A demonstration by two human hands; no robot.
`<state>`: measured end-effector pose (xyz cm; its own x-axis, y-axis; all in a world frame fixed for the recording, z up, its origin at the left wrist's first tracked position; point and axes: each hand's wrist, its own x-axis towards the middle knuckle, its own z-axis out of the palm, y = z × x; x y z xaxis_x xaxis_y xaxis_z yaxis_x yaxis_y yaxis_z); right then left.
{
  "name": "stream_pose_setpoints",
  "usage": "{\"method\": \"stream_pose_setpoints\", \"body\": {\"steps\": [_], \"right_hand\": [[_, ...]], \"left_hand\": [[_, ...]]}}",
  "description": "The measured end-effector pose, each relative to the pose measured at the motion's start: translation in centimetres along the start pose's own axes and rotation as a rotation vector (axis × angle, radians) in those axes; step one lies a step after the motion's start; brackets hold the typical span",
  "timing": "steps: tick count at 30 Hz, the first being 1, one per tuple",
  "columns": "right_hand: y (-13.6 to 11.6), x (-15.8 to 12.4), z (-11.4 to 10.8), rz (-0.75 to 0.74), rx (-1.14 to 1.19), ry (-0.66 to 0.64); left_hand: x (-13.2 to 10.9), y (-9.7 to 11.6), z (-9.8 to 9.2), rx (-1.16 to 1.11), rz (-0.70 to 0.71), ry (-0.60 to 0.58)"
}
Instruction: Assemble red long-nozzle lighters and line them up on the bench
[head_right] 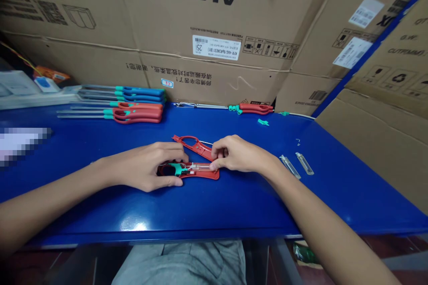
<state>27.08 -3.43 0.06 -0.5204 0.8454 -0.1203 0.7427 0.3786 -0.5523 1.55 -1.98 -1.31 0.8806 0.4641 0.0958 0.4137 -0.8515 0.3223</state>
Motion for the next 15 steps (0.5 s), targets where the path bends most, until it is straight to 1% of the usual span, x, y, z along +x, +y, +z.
{"method": "stream_pose_setpoints", "body": {"steps": [7,15], "right_hand": [[-0.14,0.21,0.04,0.039,-0.006,0.019],[-0.44,-0.45,-0.35,-0.036,-0.038,-0.029]], "left_hand": [[-0.02,-0.1,-0.05,-0.001,-0.01,-0.025],[-0.01,0.08,-0.28,0.037,0.01,-0.016]]}}
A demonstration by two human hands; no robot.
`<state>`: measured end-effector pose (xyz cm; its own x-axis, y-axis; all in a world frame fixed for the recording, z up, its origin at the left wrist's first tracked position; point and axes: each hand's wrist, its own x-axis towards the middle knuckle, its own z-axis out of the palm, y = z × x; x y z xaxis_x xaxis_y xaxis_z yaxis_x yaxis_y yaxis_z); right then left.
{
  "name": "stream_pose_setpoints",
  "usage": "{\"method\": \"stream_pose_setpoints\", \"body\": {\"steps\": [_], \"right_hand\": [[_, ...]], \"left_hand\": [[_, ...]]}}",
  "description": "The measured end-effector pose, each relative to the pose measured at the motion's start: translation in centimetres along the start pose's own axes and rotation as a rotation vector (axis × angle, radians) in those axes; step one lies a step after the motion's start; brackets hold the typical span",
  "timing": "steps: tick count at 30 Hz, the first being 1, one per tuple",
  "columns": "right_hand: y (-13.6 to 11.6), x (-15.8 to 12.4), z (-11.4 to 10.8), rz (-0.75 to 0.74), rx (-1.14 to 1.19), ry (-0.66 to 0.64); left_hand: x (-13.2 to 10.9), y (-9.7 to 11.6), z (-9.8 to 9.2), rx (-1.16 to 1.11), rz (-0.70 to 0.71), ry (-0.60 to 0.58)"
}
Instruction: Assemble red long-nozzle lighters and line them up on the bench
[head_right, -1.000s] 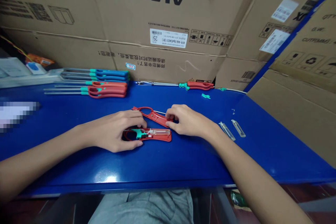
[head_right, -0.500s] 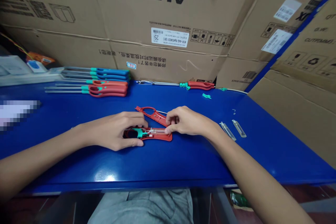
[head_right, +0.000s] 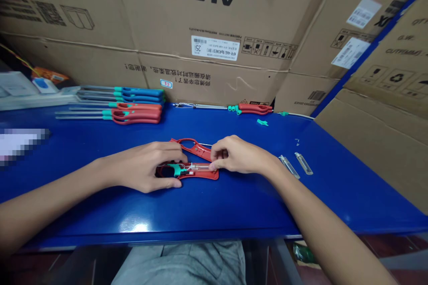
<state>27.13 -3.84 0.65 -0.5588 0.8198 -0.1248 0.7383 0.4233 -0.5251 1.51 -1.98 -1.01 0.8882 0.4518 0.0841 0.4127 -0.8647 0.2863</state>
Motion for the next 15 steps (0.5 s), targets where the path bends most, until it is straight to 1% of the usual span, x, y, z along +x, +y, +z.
{"method": "stream_pose_setpoints", "body": {"steps": [9,15], "right_hand": [[-0.08,-0.31,-0.4,-0.056,-0.014,-0.009],[-0.19,-0.58,-0.67,-0.045,0.027,-0.018]], "left_hand": [[0.1,0.24,-0.07,0.003,0.0,0.028],[0.15,0.22,-0.14,-0.011,-0.008,0.037]]}}
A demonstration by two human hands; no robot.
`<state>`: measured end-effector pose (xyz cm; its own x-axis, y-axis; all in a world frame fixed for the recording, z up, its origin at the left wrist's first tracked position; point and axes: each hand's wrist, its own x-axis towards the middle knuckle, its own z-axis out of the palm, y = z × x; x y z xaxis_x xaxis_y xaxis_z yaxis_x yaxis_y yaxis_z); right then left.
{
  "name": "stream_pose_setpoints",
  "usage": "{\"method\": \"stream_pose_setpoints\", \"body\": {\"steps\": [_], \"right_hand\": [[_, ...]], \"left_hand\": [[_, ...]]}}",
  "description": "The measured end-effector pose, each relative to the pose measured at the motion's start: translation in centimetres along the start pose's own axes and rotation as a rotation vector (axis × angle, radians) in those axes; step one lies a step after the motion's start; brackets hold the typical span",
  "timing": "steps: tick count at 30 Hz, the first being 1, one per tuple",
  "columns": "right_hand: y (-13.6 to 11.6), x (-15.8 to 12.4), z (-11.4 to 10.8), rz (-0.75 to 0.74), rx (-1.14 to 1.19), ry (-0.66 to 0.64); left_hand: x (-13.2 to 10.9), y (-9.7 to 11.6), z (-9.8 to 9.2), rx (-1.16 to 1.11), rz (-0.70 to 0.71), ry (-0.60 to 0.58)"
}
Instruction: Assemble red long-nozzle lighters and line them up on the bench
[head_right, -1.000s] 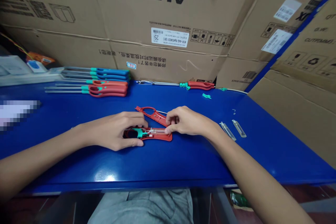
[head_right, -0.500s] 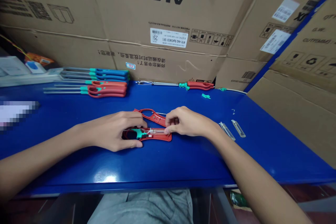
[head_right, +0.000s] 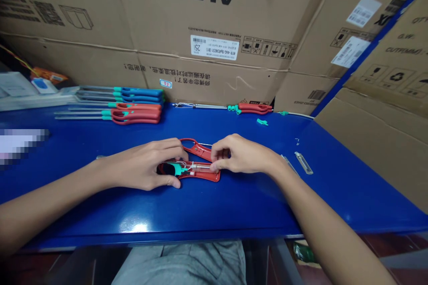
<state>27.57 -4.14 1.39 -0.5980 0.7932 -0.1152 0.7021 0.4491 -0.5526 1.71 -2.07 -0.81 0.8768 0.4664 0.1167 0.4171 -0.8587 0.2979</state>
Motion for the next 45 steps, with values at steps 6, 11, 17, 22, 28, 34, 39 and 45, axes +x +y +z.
{"method": "stream_pose_setpoints", "body": {"steps": [6,11,17,22,28,34,39,45], "right_hand": [[-0.23,-0.15,-0.27,-0.016,0.061,-0.021],[-0.51,-0.26,-0.38,-0.021,0.086,-0.041],[-0.67,-0.34,-0.41,-0.008,0.097,-0.042],[-0.68,-0.39,-0.39,0.0,0.102,-0.043],[-0.82,-0.41,-0.42,0.015,0.093,-0.036],[-0.53,-0.2,-0.37,0.002,0.072,-0.054],[-0.26,0.02,-0.01,-0.007,0.03,-0.057],[-0.25,0.2,0.4,-0.008,0.003,-0.044]], "left_hand": [[-0.06,-0.11,0.25,-0.02,0.053,0.052],[-0.09,0.04,0.37,0.019,0.096,0.091],[-0.05,0.09,0.36,0.096,0.166,0.139],[-0.09,0.07,0.27,0.127,0.197,0.164],[-0.08,0.17,0.24,0.141,0.173,0.145],[-0.02,0.05,0.14,0.09,0.108,0.09],[-0.08,0.18,0.0,0.062,0.032,0.02],[0.02,0.3,0.0,0.041,0.021,-0.02]]}}
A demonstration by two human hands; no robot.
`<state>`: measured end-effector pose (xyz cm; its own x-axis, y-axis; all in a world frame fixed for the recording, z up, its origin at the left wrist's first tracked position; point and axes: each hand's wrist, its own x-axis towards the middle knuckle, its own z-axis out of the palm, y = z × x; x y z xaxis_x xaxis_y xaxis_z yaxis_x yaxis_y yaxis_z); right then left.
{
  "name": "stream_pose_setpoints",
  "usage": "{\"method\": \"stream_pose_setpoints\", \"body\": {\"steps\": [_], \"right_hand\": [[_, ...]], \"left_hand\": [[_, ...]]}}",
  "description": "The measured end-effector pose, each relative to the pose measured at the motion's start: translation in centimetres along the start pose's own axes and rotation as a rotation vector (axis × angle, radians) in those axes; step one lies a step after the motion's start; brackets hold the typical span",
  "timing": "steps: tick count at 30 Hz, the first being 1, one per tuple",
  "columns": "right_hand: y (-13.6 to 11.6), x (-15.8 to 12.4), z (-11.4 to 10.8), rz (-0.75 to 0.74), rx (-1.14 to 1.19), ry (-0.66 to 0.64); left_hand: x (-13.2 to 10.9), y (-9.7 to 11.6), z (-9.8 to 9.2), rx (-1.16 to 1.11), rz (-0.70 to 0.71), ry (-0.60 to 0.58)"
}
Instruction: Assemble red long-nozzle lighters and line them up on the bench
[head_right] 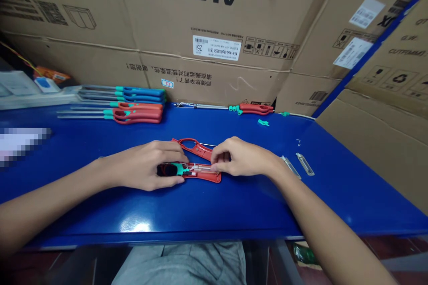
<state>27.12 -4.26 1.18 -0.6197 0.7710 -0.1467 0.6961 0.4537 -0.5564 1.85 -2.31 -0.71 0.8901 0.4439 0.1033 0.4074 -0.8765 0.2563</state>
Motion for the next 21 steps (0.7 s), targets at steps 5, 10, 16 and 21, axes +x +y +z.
{"method": "stream_pose_setpoints", "body": {"steps": [5,10,16,21], "right_hand": [[-0.1,0.0,-0.1,-0.02,-0.037,-0.004],[0.5,0.1,-0.1,0.017,-0.117,0.115],[1.5,0.4,0.2,0.058,-0.258,0.201],[1.5,0.4,0.3,0.054,-0.263,0.186]], "left_hand": [[0.1,0.0,0.0,0.005,0.004,-0.008],[-0.2,-0.3,-0.1,0.011,0.009,0.007],[-0.6,-0.5,-1.4,0.018,-0.119,-0.032],[-1.1,-1.4,-3.0,-0.047,-0.203,-0.093]]}}
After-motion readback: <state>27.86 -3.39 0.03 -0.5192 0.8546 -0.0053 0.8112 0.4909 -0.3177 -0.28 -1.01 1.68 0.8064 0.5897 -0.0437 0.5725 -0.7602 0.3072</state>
